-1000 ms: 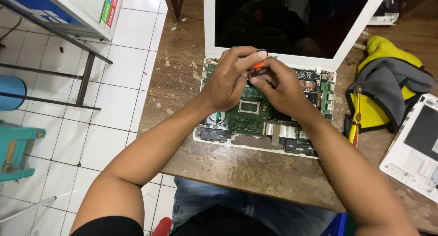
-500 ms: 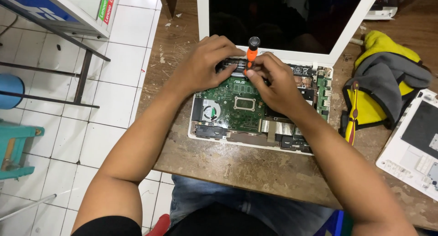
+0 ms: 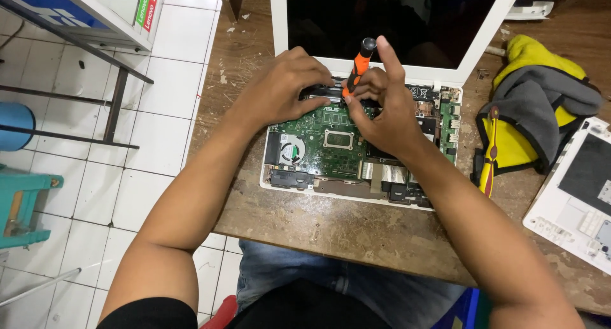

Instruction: Disassembling a laptop by unscrewing internal components and removing the battery for inspection or replacement.

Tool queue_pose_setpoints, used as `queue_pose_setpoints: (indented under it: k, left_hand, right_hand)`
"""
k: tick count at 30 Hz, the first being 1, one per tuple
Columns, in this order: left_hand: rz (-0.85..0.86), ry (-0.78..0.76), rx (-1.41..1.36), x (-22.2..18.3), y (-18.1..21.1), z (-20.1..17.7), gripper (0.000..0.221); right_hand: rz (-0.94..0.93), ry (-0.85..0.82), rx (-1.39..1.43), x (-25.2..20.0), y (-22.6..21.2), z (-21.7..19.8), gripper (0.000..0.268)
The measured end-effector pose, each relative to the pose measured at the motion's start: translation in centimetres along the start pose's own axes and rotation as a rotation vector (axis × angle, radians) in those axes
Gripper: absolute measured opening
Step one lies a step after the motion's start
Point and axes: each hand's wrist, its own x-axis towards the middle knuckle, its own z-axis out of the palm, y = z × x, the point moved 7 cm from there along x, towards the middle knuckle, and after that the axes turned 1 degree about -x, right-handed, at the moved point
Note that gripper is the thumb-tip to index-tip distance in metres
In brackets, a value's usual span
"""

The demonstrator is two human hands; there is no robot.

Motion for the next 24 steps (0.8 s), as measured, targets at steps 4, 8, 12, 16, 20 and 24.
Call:
queue_pose_setpoints:
  k: [4,8,12,16,20,24]
  left_hand:
    - [0.044,0.033,0.057,0.0,0.3,-0.1,0.029]
    - [0.064,0.038,0.105,-0.2,0.5,-0.1,0.026]
    - [0.081,0.057,0.120,-0.2,0.5,-0.1,0.024]
    - [0.076,0.053,0.124,-0.3,0.3,0.2,0.023]
    - [0.077,0.066,0.103,-0.3,0.4,-0.1,0.021]
    - [0.070,0.063,0.134,-0.5,-0.1,0.2,0.023]
  right_hand:
    - [-0.080,-0.028,-0.050,0.1,-0.6,-0.1,0.098]
    - [-0.088,-0.017,-0.087,0.1,-1.0,-0.3,0.094]
    - [-0.107,0.038,-0.171,0.0,-1.0,-0.6,0.091]
    - [-0.106,0.064,-0.143,0.2,-1.5,-0.8,0.087]
    - [-0.103,0.020,-0.090,0.5,-2.0,-0.5,0.083]
    - [-0.132,-0.023,-0.035,0.6,-2.6,-0.3,0.076]
